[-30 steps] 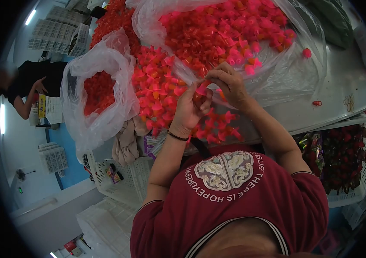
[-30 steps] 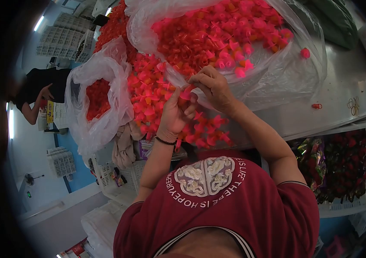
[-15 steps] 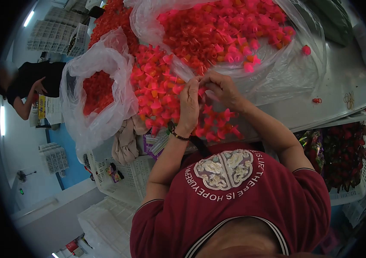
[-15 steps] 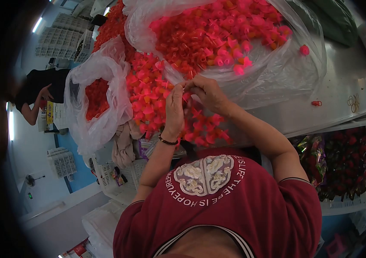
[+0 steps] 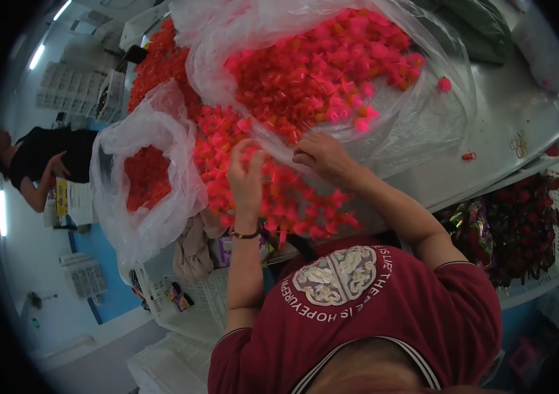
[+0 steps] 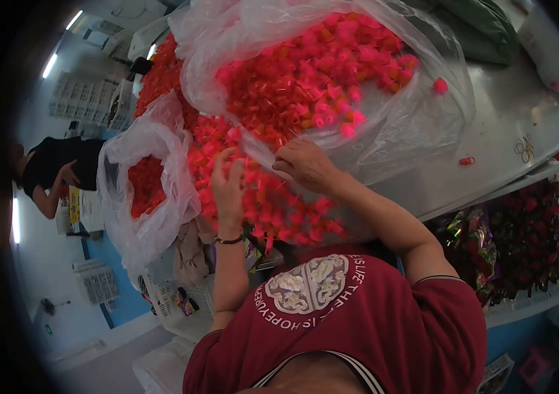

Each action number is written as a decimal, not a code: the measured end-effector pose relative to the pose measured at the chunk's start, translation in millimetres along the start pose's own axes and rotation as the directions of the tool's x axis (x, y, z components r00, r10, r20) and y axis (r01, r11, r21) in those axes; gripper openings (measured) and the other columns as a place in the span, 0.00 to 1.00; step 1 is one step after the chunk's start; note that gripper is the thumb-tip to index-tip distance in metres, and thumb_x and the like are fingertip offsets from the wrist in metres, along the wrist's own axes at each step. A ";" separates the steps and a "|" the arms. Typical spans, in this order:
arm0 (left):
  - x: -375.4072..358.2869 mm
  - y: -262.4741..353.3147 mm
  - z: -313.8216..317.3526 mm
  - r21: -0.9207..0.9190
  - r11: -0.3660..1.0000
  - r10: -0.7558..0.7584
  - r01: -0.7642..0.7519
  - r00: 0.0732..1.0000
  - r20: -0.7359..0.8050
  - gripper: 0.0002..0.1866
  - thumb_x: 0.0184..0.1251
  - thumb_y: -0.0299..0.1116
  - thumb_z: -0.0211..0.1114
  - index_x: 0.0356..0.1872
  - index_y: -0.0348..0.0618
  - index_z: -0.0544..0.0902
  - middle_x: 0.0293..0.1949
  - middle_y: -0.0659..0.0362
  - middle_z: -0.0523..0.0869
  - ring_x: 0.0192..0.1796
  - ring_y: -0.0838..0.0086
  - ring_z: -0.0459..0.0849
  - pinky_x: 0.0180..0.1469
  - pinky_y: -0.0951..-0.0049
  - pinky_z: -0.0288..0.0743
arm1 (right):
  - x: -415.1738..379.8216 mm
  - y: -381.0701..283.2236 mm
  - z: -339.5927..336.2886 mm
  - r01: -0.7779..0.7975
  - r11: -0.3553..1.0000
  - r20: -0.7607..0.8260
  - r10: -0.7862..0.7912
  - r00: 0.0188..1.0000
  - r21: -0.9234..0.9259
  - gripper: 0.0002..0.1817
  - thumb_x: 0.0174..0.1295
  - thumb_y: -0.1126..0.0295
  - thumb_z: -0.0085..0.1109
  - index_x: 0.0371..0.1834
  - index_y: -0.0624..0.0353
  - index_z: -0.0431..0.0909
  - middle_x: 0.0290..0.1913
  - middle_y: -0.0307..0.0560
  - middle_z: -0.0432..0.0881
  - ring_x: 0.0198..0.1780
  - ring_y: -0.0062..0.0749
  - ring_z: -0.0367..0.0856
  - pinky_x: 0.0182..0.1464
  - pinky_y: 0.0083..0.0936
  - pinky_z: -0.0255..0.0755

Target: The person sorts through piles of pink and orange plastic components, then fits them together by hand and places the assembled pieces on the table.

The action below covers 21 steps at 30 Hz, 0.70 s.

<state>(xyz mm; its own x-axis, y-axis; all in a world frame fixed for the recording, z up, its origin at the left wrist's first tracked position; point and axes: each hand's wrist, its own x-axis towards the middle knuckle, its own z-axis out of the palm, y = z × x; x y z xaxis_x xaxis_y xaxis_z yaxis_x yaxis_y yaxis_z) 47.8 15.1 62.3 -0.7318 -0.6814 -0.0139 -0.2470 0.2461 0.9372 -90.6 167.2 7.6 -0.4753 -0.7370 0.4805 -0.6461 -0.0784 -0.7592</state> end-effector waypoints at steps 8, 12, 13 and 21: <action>26.0 2.2 -20.0 0.789 0.570 0.473 -0.227 0.877 -0.089 0.30 0.62 0.33 0.68 0.64 0.36 0.69 0.66 0.42 0.67 0.66 0.49 0.68 0.67 0.58 0.65 | 4.8 53.5 -68.2 -0.183 0.887 -0.353 0.025 0.935 -0.424 0.04 0.57 0.73 0.62 0.34 0.59 0.78 0.33 0.49 0.78 0.39 0.45 0.78 0.42 0.38 0.71; 8.9 9.4 45.2 0.554 0.646 0.520 -0.526 0.834 0.185 0.32 0.60 0.33 0.69 0.65 0.37 0.68 0.66 0.41 0.66 0.68 0.45 0.66 0.67 0.57 0.65 | 3.0 67.6 -85.5 -0.356 0.768 -0.552 0.004 0.834 -0.533 0.04 0.56 0.70 0.60 0.29 0.58 0.77 0.33 0.52 0.77 0.39 0.48 0.77 0.42 0.40 0.71; 1.9 11.4 65.8 0.511 0.643 0.544 -0.570 0.810 0.220 0.32 0.60 0.33 0.69 0.65 0.37 0.68 0.66 0.41 0.66 0.68 0.45 0.66 0.67 0.57 0.65 | 0.2 75.0 -86.6 -0.397 0.738 -0.566 0.024 0.824 -0.546 0.05 0.56 0.69 0.60 0.29 0.58 0.77 0.33 0.53 0.76 0.39 0.49 0.77 0.42 0.40 0.72; -19.8 -13.4 139.1 0.552 0.457 0.353 -0.697 0.712 0.607 0.27 0.54 0.31 0.69 0.56 0.36 0.73 0.55 0.44 0.74 0.56 0.48 0.73 0.57 0.55 0.71 | -3.6 74.7 -58.9 -0.199 0.879 -0.336 0.048 0.941 -0.434 0.09 0.56 0.69 0.63 0.37 0.57 0.77 0.37 0.51 0.76 0.40 0.47 0.78 0.43 0.39 0.74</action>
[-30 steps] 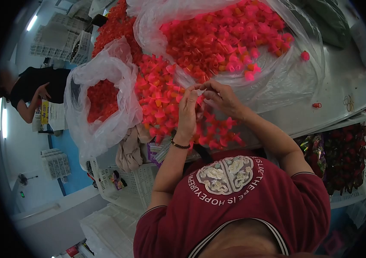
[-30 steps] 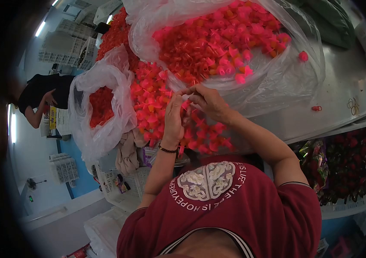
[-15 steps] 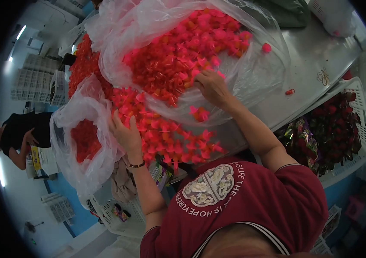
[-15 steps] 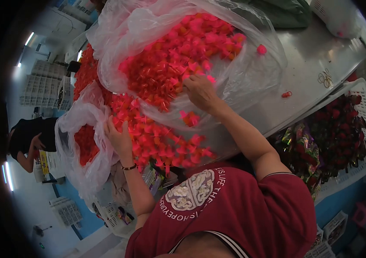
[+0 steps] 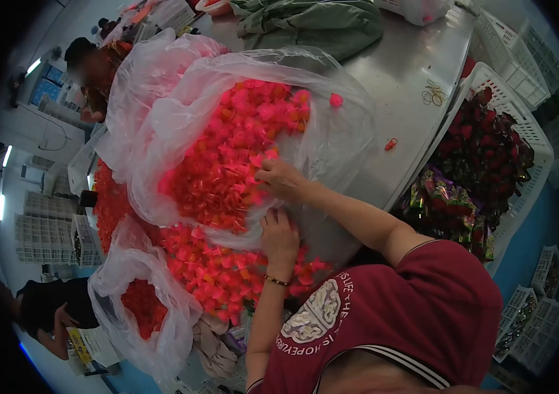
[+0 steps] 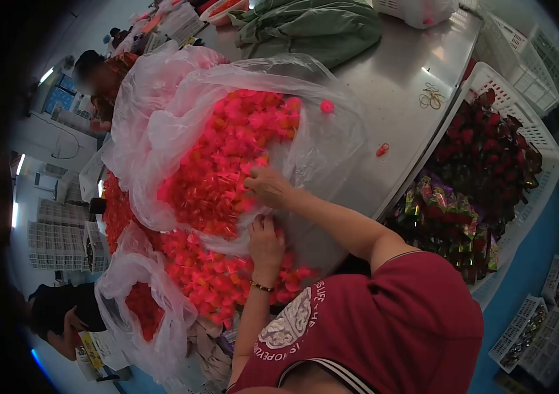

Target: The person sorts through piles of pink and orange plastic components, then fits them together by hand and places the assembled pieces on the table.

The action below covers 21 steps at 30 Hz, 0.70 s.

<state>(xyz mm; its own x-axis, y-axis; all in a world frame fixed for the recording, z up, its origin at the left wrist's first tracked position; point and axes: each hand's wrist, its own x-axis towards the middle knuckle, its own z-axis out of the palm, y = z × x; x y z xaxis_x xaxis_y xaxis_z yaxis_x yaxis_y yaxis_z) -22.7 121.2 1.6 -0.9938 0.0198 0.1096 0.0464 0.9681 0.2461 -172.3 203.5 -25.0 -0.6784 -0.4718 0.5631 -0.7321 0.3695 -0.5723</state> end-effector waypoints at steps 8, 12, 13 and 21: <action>13.9 -30.6 -29.9 -0.225 0.973 -0.107 0.054 0.967 -0.230 0.28 0.54 0.27 0.63 0.60 0.36 0.71 0.55 0.43 0.75 0.56 0.47 0.73 0.60 0.53 0.69 | 22.0 32.6 -43.9 -0.175 0.974 -0.346 0.116 0.931 -0.144 0.11 0.54 0.74 0.62 0.42 0.58 0.80 0.44 0.52 0.78 0.49 0.47 0.77 0.50 0.38 0.74; 30.7 -29.3 -25.4 -0.082 0.997 -0.020 0.006 0.986 -0.163 0.36 0.55 0.27 0.62 0.68 0.40 0.65 0.61 0.44 0.71 0.58 0.47 0.72 0.60 0.53 0.69 | 30.0 103.3 -85.6 -0.491 0.646 -0.499 0.190 0.845 -0.584 0.11 0.57 0.71 0.54 0.42 0.55 0.80 0.50 0.53 0.79 0.54 0.49 0.75 0.53 0.43 0.71; 34.4 -29.7 -18.4 -0.087 0.996 -0.035 0.021 0.986 -0.166 0.36 0.55 0.27 0.62 0.68 0.40 0.65 0.61 0.44 0.71 0.58 0.47 0.72 0.60 0.53 0.69 | 29.6 114.6 -95.4 -0.544 0.582 -0.484 0.274 0.831 -0.605 0.12 0.56 0.70 0.54 0.43 0.54 0.81 0.52 0.54 0.79 0.56 0.49 0.74 0.54 0.44 0.70; 42.3 -32.6 1.6 -0.051 0.996 -0.076 0.068 0.981 -0.176 0.31 0.55 0.29 0.66 0.63 0.45 0.68 0.62 0.46 0.70 0.56 0.46 0.74 0.53 0.55 0.77 | 42.9 108.9 -130.7 -0.382 0.791 -0.212 0.319 0.924 -0.477 0.10 0.56 0.72 0.57 0.41 0.54 0.84 0.47 0.55 0.82 0.52 0.50 0.79 0.54 0.37 0.74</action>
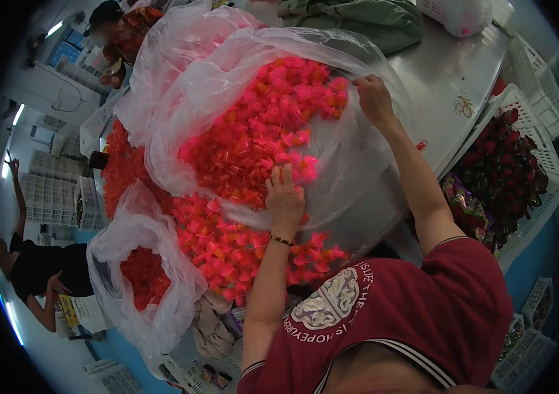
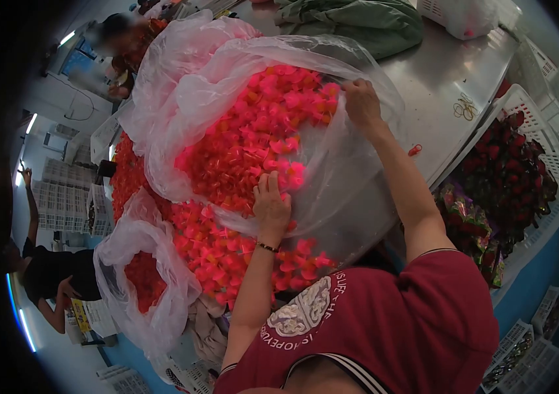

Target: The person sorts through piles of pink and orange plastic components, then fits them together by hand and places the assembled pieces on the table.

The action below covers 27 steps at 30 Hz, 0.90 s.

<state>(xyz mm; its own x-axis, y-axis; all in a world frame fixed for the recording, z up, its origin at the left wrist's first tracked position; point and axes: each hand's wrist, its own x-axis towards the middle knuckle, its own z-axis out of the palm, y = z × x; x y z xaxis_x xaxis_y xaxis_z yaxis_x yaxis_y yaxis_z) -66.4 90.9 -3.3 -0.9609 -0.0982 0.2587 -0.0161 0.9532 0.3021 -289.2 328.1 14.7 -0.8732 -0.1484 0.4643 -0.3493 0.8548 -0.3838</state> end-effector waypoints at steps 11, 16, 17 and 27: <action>3.4 1.5 -0.8 -0.033 0.997 -0.064 0.063 0.997 -0.030 0.28 0.56 0.33 0.70 0.58 0.44 0.70 0.59 0.50 0.74 0.54 0.48 0.75 0.54 0.55 0.75 | -1.5 -78.3 60.3 0.064 0.977 0.115 -0.089 0.989 0.203 0.25 0.55 0.50 0.64 0.54 0.50 0.78 0.52 0.56 0.79 0.59 0.51 0.72 0.59 0.46 0.66; 4.1 -1.8 6.3 -0.073 0.994 -0.084 0.080 0.995 -0.048 0.26 0.56 0.34 0.71 0.56 0.43 0.72 0.58 0.51 0.75 0.54 0.49 0.76 0.53 0.55 0.75 | -63.9 -106.4 29.1 0.387 0.912 0.103 -0.402 0.910 0.134 0.26 0.52 0.56 0.69 0.55 0.47 0.78 0.51 0.53 0.77 0.57 0.50 0.73 0.59 0.43 0.67; 4.3 -2.0 7.0 -0.067 0.995 -0.076 0.071 0.995 -0.068 0.26 0.56 0.35 0.71 0.55 0.43 0.72 0.57 0.51 0.76 0.54 0.49 0.76 0.52 0.55 0.75 | -73.1 -108.0 26.2 0.395 0.910 0.096 -0.408 0.908 0.129 0.26 0.52 0.56 0.69 0.55 0.47 0.78 0.51 0.53 0.77 0.57 0.50 0.73 0.59 0.43 0.67; 2.6 -4.1 11.5 -0.033 0.999 -0.020 0.015 0.987 -0.158 0.27 0.55 0.38 0.72 0.54 0.44 0.72 0.57 0.49 0.77 0.50 0.49 0.77 0.44 0.55 0.80 | -2.1 -94.8 22.8 0.269 0.919 0.179 -0.327 0.928 0.287 0.30 0.55 0.52 0.67 0.58 0.56 0.75 0.56 0.57 0.76 0.60 0.52 0.72 0.62 0.41 0.67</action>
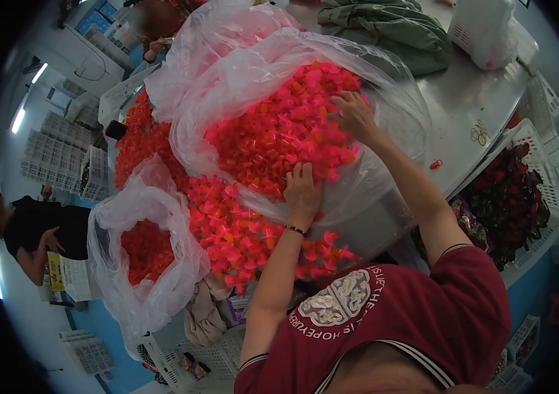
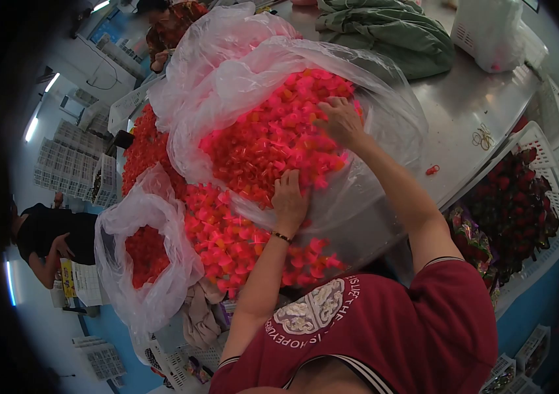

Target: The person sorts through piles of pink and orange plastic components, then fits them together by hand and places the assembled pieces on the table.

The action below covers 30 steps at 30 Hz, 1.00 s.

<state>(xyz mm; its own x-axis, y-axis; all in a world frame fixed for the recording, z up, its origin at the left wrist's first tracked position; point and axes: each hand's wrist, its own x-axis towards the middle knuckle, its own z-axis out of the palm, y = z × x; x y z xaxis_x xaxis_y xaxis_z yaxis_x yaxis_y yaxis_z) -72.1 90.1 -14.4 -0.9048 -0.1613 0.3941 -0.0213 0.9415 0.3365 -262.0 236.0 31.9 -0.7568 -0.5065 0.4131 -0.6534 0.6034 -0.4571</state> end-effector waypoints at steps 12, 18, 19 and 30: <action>1.0 2.2 -7.7 -0.038 0.998 -0.044 0.047 0.995 0.088 0.27 0.54 0.39 0.71 0.54 0.43 0.72 0.58 0.48 0.76 0.51 0.50 0.77 0.46 0.55 0.80 | -17.8 -35.0 36.9 0.103 0.994 0.076 -0.100 0.992 -0.029 0.28 0.57 0.51 0.65 0.55 0.59 0.77 0.58 0.53 0.76 0.64 0.49 0.68 0.64 0.46 0.64; 2.6 8.0 -14.6 -0.076 0.995 -0.064 0.071 0.994 0.094 0.21 0.55 0.33 0.66 0.50 0.42 0.73 0.53 0.50 0.76 0.51 0.53 0.76 0.42 0.58 0.82 | -60.3 -70.9 24.7 0.231 0.967 -0.061 -0.238 0.969 -0.110 0.18 0.55 0.59 0.64 0.45 0.58 0.79 0.56 0.52 0.76 0.63 0.49 0.68 0.67 0.45 0.57; -0.3 3.5 -11.2 -0.071 0.997 -0.027 0.030 0.998 0.054 0.20 0.55 0.32 0.64 0.50 0.41 0.74 0.51 0.50 0.76 0.50 0.54 0.77 0.42 0.58 0.82 | -62.7 -81.3 24.8 0.255 0.960 -0.082 -0.265 0.961 -0.120 0.19 0.54 0.62 0.65 0.47 0.59 0.79 0.57 0.53 0.75 0.63 0.49 0.68 0.67 0.45 0.58; -28.5 -27.6 43.9 -0.129 0.992 0.006 0.007 0.995 0.102 0.25 0.67 0.41 0.56 0.63 0.44 0.70 0.57 0.49 0.77 0.59 0.56 0.74 0.54 0.56 0.68 | -52.6 -137.3 64.6 0.312 0.934 0.098 -0.332 0.938 0.177 0.22 0.46 0.73 0.68 0.48 0.63 0.80 0.56 0.52 0.77 0.61 0.50 0.70 0.62 0.40 0.67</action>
<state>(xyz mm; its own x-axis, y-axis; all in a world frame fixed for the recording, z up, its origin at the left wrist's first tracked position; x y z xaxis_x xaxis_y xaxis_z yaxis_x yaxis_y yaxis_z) -64.3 81.7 -72.5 -0.9434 -0.1249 0.3071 0.0271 0.8941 0.4471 -133.7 140.0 22.1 -0.4952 -0.7357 0.4621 -0.8490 0.2968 -0.4372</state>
